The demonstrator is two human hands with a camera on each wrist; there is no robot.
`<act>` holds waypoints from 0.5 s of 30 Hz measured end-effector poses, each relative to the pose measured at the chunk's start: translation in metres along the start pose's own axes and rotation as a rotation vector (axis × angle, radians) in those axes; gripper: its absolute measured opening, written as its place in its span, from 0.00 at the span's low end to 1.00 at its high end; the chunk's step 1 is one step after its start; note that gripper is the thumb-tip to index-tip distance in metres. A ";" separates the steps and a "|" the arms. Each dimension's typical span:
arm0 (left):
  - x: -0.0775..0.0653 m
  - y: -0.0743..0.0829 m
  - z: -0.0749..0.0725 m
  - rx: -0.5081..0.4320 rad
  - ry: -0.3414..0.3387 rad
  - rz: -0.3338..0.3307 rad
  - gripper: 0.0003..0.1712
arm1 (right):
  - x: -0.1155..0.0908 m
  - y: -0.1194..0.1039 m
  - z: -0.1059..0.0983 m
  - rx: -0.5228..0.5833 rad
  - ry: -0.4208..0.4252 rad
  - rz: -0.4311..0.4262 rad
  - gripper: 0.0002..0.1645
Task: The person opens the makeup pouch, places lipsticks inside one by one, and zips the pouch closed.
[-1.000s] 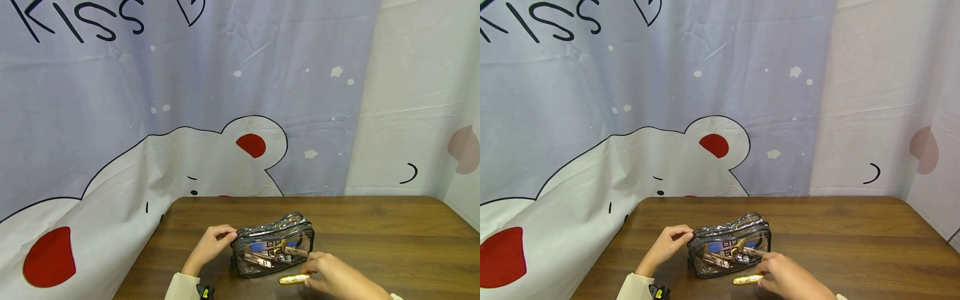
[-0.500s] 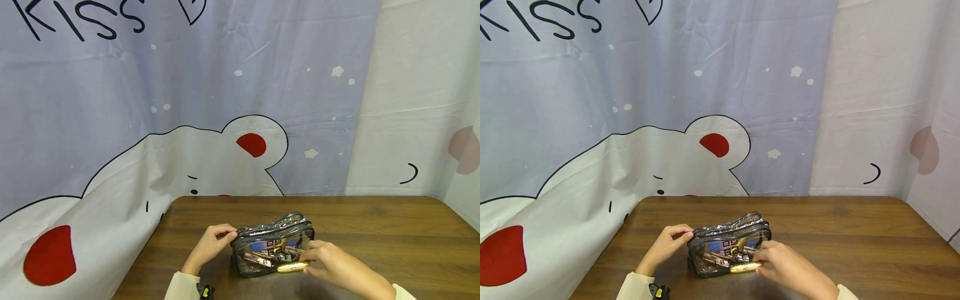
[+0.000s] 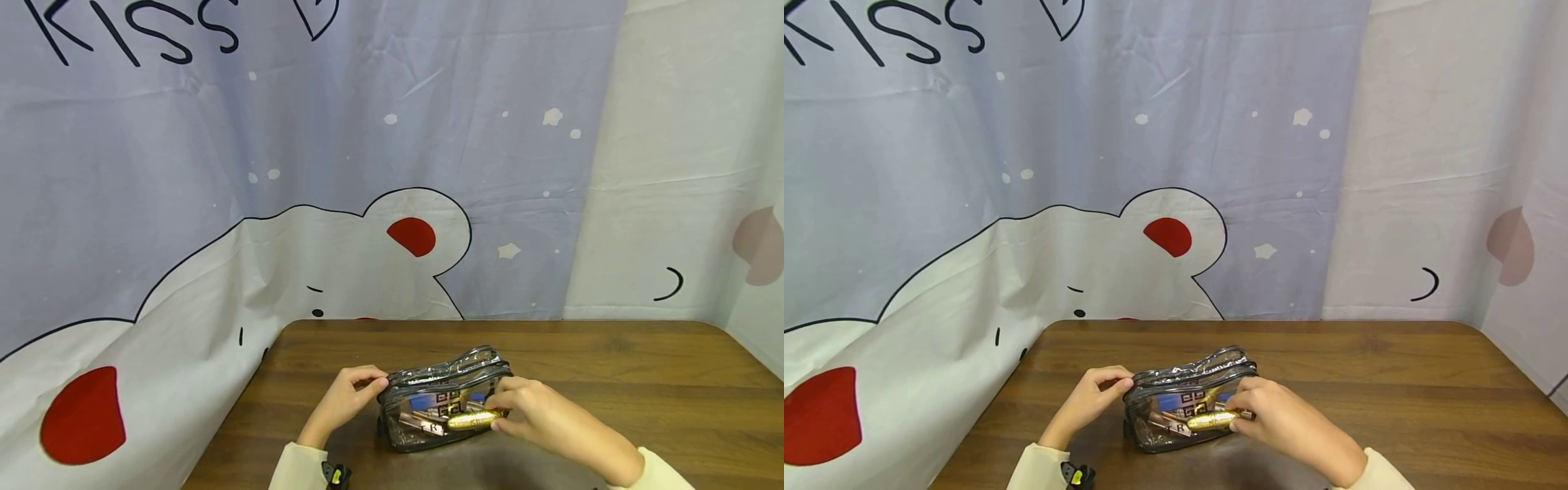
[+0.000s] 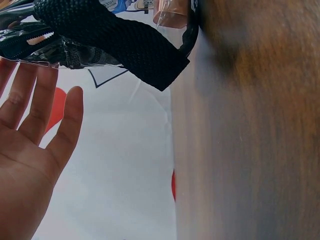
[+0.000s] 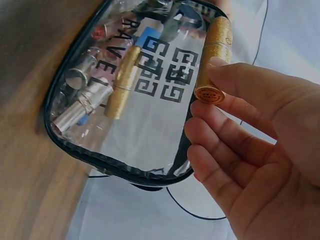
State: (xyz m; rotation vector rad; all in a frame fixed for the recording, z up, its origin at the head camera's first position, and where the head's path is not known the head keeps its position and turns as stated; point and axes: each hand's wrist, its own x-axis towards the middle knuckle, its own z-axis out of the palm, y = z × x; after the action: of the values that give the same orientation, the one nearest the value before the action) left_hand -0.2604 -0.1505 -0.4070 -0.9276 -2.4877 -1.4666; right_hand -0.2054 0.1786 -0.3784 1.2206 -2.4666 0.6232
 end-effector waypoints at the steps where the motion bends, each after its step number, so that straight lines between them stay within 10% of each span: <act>1: 0.000 0.000 0.000 0.001 0.000 0.002 0.08 | 0.001 0.000 -0.001 0.002 0.002 -0.004 0.11; 15: 0.000 -0.001 0.000 -0.004 0.000 0.004 0.08 | 0.014 0.005 -0.017 -0.037 0.043 -0.003 0.11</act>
State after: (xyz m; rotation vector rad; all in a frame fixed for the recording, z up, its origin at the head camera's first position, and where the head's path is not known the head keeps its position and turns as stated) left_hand -0.2605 -0.1508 -0.4077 -0.9323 -2.4830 -1.4707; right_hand -0.2163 0.1805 -0.3589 1.1849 -2.4294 0.5934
